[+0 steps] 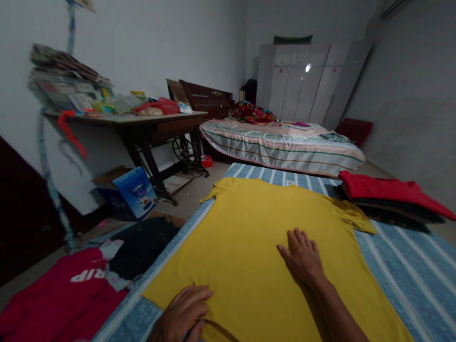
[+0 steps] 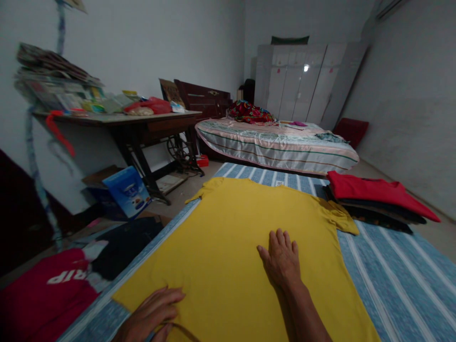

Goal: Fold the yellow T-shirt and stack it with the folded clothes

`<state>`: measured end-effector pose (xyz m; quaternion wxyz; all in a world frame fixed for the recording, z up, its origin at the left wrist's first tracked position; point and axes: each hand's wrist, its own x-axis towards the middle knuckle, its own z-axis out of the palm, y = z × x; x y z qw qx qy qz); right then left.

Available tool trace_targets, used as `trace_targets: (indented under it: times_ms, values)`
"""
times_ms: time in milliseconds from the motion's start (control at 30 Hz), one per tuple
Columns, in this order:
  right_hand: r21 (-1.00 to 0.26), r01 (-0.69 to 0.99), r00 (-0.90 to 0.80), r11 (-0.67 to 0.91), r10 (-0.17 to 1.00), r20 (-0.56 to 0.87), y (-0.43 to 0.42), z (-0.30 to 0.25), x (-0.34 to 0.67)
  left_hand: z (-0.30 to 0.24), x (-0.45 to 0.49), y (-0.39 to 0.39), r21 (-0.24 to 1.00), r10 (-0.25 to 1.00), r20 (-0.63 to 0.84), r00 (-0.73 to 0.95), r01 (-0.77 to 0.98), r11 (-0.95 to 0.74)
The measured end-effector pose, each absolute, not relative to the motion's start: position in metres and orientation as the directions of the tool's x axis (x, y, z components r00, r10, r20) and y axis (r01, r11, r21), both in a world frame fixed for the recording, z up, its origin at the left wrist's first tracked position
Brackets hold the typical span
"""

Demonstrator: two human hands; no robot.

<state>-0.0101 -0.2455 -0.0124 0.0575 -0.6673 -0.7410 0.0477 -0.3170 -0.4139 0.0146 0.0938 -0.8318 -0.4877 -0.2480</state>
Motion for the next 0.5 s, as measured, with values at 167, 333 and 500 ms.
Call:
trace_targets:
  times_ms: [167, 333, 500]
  values:
    - [-0.143, 0.984, -0.101, 0.104, 0.994, 0.028, -0.2455, -0.0138, -0.0098, 0.0141, -0.3168, -0.4126, 0.085, 0.753, 0.520, 0.404, 0.852, -0.516]
    - [-0.135, 0.985, -0.102, 0.108, 0.994, 0.050, -0.2456, -0.0149, -0.0101, 0.0154, -0.3161, -0.4116, 0.092, 0.762, 0.508, 0.402, 0.854, -0.512]
    - [-0.139, 0.985, -0.100, 0.106, 0.994, 0.050, -0.2459, -0.0159, -0.0092, 0.0174, -0.3145, -0.4124, 0.102, 0.772, 0.500, 0.393, 0.858, -0.504]
